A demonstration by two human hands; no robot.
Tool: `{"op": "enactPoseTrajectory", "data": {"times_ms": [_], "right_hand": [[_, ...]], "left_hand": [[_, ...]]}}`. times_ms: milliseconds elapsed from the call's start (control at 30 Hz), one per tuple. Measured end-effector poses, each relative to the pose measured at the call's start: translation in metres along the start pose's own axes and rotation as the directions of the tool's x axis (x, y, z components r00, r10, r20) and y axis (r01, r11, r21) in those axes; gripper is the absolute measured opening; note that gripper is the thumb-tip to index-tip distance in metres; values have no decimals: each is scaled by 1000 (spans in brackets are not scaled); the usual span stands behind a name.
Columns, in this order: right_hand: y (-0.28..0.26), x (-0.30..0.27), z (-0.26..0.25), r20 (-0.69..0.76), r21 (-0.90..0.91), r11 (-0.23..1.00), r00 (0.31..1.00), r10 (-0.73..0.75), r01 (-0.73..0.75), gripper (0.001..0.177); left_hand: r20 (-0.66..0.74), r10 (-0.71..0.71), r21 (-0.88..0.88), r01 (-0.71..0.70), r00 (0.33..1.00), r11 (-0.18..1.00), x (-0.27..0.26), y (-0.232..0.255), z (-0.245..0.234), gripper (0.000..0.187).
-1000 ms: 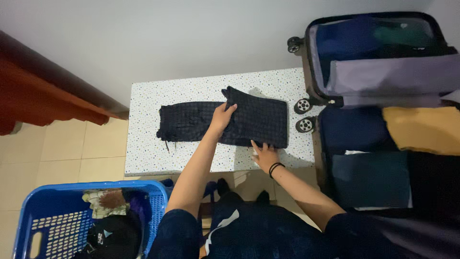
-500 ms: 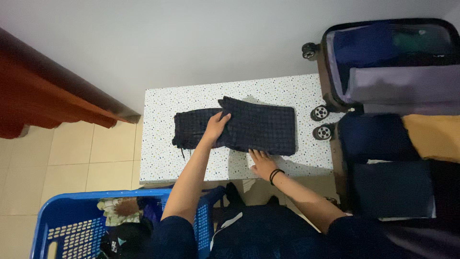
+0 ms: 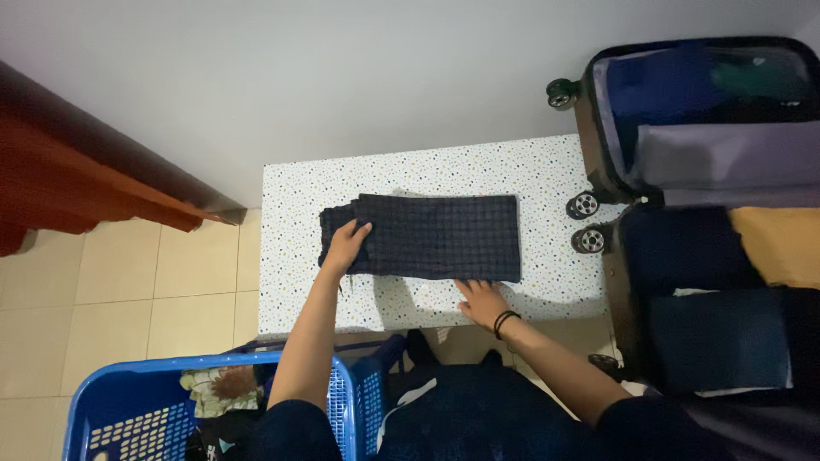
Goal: The person folds a pair of checked pants and a black t-shirt on a table before placing them into an open suitcase.
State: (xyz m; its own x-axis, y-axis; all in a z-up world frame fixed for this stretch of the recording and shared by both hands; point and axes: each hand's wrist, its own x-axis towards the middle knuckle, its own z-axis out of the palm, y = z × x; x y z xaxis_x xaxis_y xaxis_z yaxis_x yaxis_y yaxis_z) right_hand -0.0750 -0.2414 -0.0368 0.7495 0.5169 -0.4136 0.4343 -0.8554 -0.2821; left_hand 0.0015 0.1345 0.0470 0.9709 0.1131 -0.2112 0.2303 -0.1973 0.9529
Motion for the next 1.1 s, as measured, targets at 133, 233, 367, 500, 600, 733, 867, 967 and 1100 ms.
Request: {"op": "enactPoseTrajectory", "data": {"times_ms": [133,233,367,500,600,733,867,967,1100], "right_hand": [[-10,-9,-17,23,-33,998,999,45,-44,67],[-18,-15,-28,45,9,998,997,57,-58,67],[-20,-22,-39,-3,58,998,1000,19,-19,67],[-25,-27,-51,48,68,996,998,47,-51,67],[-23,-30,-55,33,184,975,992,123,-127,62],[-3,-27,-45,-100,189,969,979,178,-157,55],[35,-18,-37,-220,113,985,963,156,-134,51],[48,-20,-34,-423,94,995,906,20,22,54],[48,-27,-42,-247,215,967,951,186,-133,32]], "left_hand": [[-29,34,75,-31,999,997,5,-14,-29,35],[-59,74,218,-60,996,974,10,-25,-50,34],[-83,47,206,-29,995,978,15,-37,-72,34],[-134,32,357,18,990,934,15,-50,-88,33],[-190,28,352,41,981,935,15,-63,-87,32],[-252,96,298,-17,963,954,17,-81,-78,31],[-278,42,288,42,960,957,18,-93,-63,29],[-277,9,232,58,961,971,18,-97,-53,30],[-302,-33,23,42,953,999,21,-87,-51,43]]}}
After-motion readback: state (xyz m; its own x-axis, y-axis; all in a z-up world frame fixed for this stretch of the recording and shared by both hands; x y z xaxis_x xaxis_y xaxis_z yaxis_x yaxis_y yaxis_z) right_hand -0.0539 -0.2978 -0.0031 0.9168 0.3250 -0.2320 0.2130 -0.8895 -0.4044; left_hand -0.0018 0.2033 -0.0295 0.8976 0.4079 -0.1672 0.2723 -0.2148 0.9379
